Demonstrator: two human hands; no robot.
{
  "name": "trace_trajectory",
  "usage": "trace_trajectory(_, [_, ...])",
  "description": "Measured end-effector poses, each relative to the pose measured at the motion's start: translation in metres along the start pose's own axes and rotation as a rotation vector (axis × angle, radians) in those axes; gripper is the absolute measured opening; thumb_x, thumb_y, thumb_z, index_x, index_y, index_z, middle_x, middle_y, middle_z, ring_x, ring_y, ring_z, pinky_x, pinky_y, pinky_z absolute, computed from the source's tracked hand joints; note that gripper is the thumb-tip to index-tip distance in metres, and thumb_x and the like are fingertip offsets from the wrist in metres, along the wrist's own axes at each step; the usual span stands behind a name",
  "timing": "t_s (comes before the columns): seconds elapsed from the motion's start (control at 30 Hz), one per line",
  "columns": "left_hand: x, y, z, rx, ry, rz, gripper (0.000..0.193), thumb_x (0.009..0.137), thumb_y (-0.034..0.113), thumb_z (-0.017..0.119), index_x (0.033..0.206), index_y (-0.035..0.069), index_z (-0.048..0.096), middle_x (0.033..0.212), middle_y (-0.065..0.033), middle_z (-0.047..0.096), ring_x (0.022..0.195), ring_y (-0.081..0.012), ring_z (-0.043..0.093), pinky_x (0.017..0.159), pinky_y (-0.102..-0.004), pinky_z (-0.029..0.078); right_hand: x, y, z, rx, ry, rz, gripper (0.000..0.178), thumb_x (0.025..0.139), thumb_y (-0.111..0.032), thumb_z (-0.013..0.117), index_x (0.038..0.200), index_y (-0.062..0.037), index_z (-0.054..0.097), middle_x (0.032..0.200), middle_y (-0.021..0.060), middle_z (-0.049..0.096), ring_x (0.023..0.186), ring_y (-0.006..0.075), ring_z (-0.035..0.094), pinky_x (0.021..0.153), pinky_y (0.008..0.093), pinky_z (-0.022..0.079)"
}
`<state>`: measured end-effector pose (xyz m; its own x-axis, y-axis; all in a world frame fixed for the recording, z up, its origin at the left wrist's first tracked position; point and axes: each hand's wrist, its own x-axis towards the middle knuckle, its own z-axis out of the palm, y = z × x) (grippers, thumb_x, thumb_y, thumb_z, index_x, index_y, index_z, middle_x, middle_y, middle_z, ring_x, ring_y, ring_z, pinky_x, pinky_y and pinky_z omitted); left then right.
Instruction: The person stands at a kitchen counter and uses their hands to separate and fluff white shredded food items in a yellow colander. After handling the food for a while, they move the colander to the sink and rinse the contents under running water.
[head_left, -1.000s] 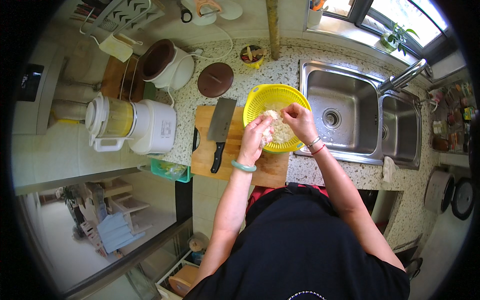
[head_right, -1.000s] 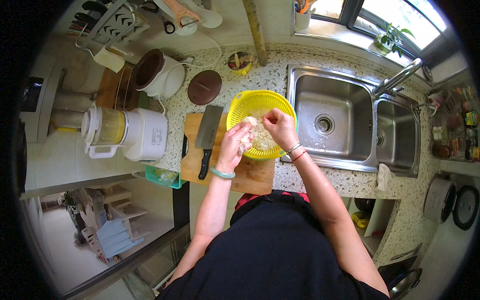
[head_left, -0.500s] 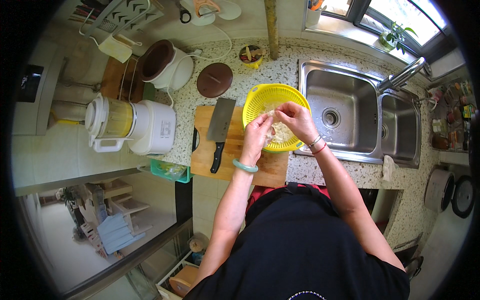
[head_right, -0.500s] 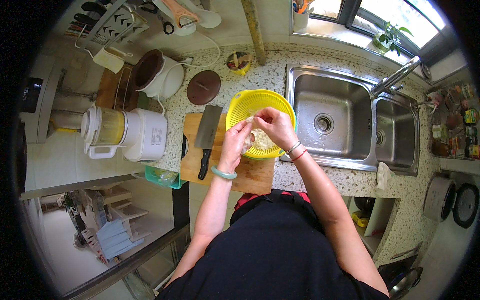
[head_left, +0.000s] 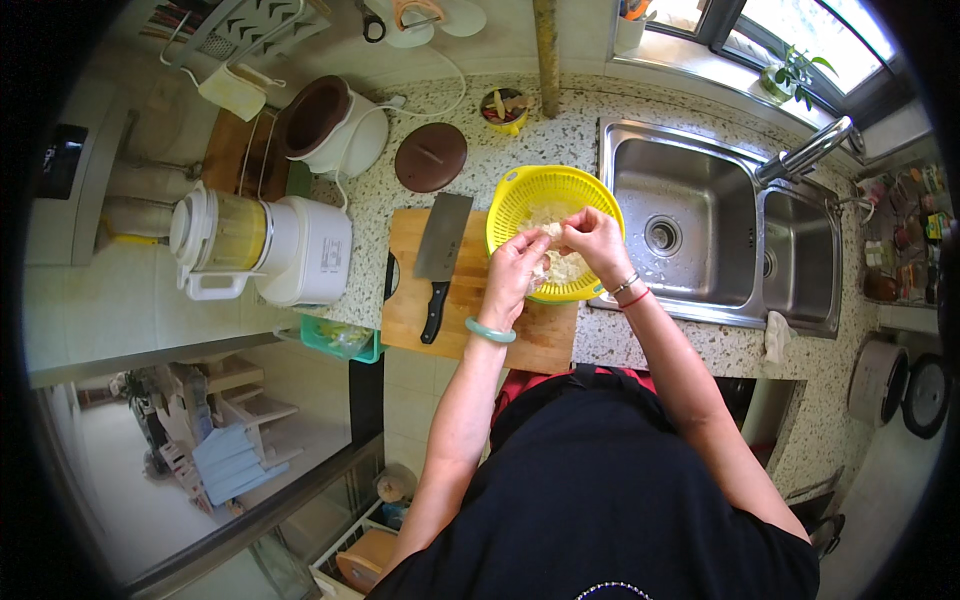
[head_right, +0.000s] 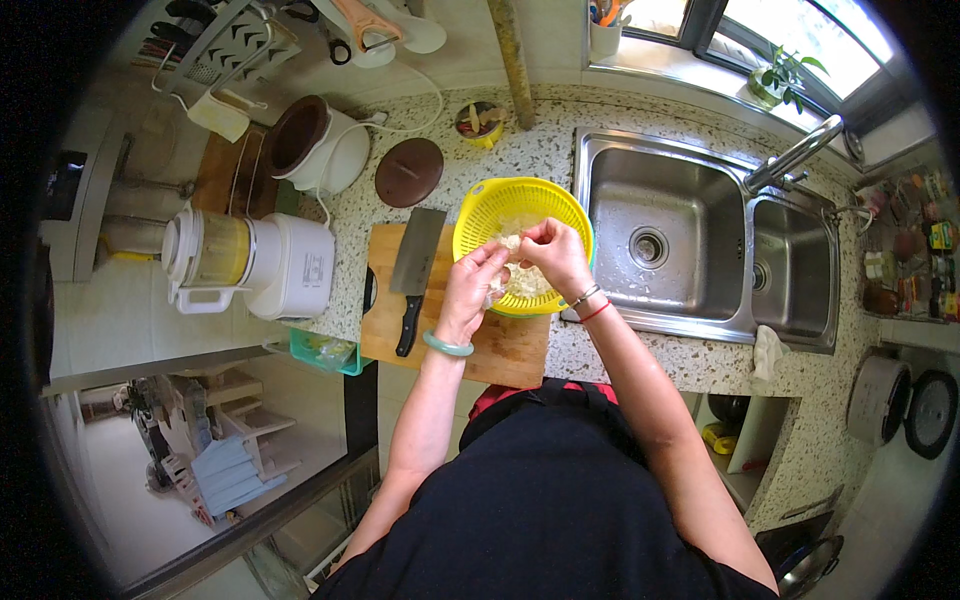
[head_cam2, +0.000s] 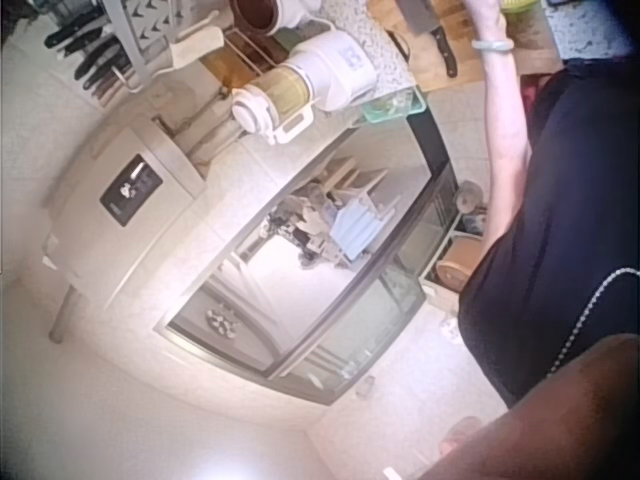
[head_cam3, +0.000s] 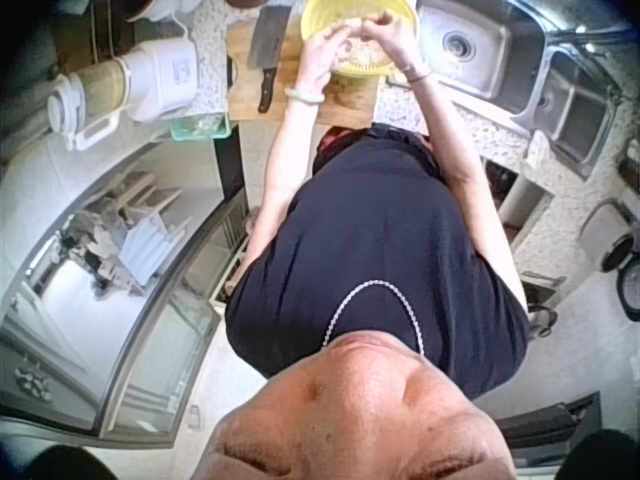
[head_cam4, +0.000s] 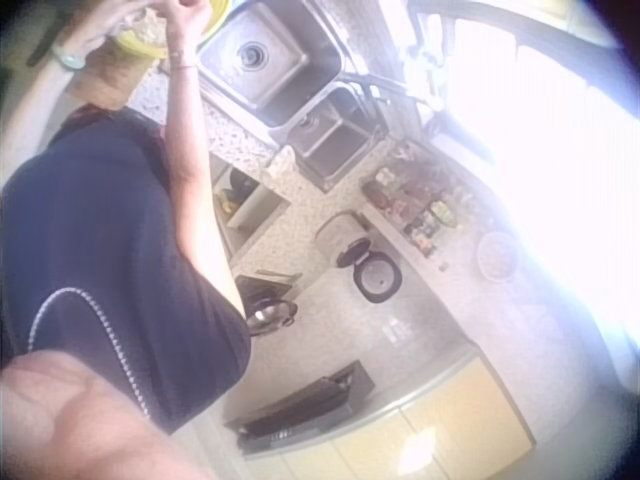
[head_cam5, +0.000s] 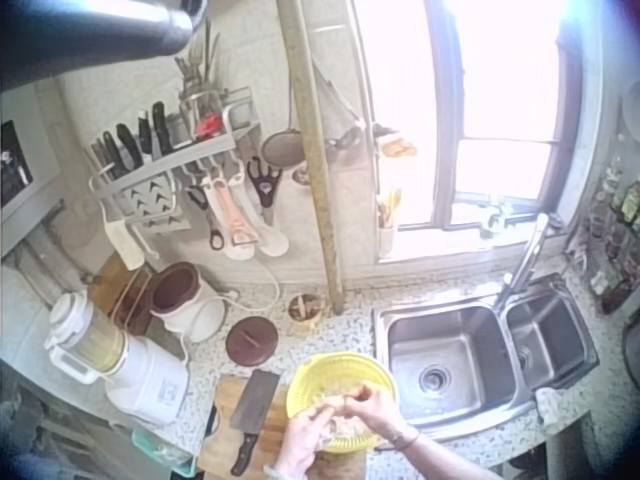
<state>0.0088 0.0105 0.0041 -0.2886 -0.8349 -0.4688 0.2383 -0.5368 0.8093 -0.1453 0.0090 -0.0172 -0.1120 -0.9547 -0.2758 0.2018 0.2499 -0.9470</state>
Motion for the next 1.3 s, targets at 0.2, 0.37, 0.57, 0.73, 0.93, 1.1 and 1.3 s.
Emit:
trace_trajectory(0.2, [0.002,-0.001,-0.009,-0.127,-0.082,-0.02,0.02,0.09,0.015,0.06,0.107,0.005,0.059,0.079,0.0029,0.058,0.061,-0.0019,0.05,0.047,-0.016,0.039,-0.004,-0.014,-0.004,0.194,-0.019,0.119,0.011,0.077,-0.006,0.064,0.081,0.001,0.056,0.078,0.0048,0.061,0.067,0.0103,0.061,0.06,0.0249,0.053])
trace_trajectory(0.37, [0.0,-0.001,-0.004,-0.071,-0.002,0.019,0.022,0.089,0.014,0.061,0.109,0.004,0.06,0.077,0.0025,0.058,0.06,-0.0019,0.051,0.047,-0.0161,0.039,0.005,0.006,-0.011,-0.364,-0.024,-0.251,0.013,0.084,-0.008,0.061,0.091,0.0027,0.063,0.078,0.0089,0.067,0.068,0.0114,0.063,0.064,0.0251,0.051])
trace_trajectory(0.57, [-0.002,0.001,0.007,0.141,0.158,0.119,0.028,0.088,0.012,0.063,0.115,0.002,0.06,0.076,0.0024,0.059,0.06,-0.002,0.051,0.048,-0.0159,0.039,-0.013,-0.01,0.003,-0.387,0.059,-0.345,0.019,0.08,-0.011,0.067,0.092,0.0029,0.063,0.081,0.0118,0.068,0.068,0.0155,0.065,0.063,0.0278,0.052])
trace_trajectory(0.73, [0.0,-0.006,0.01,0.294,0.164,0.259,0.027,0.087,0.011,0.064,0.112,0.001,0.063,0.081,0.0014,0.062,0.063,-0.0028,0.052,0.052,-0.0168,0.041,-0.015,-0.016,0.006,-0.545,0.02,-0.439,0.016,0.08,-0.007,0.067,0.091,0.0033,0.062,0.078,0.0092,0.067,0.07,0.012,0.063,0.064,0.0251,0.052])
trace_trajectory(0.93, [0.001,-0.005,0.006,0.326,0.12,0.304,0.026,0.087,0.01,0.064,0.111,0.001,0.063,0.083,0.001,0.063,0.064,-0.0037,0.052,0.056,-0.0169,0.041,-0.015,-0.016,0.01,-0.554,0.068,-0.482,0.013,0.076,-0.007,0.068,0.081,0.0026,0.06,0.074,0.0161,0.065,0.067,0.0265,0.066,0.061,0.0323,0.052])
trace_trajectory(1.1, [-0.001,-0.005,0.004,0.302,0.091,0.271,0.023,0.087,0.01,0.064,0.108,0.0,0.063,0.083,0.0002,0.063,0.064,-0.0036,0.051,0.055,-0.0171,0.042,-0.012,-0.012,0.01,-0.628,0.1,-0.489,0.012,0.076,-0.005,0.066,0.08,0.0033,0.059,0.07,0.0134,0.064,0.062,0.022,0.065,0.057,0.0311,0.051])
trace_trajectory(1.3, [-0.002,0.004,-0.003,-0.181,-0.061,-0.034,0.023,0.089,0.011,0.06,0.11,0.003,0.058,0.089,-0.001,0.062,0.065,-0.0048,0.053,0.048,-0.0159,0.041,-0.006,-0.003,-0.004,-0.046,0.011,-0.05,0.013,0.084,-0.009,0.062,0.089,0.0029,0.06,0.078,0.0059,0.064,0.064,0.0107,0.062,0.057,0.023,0.052])
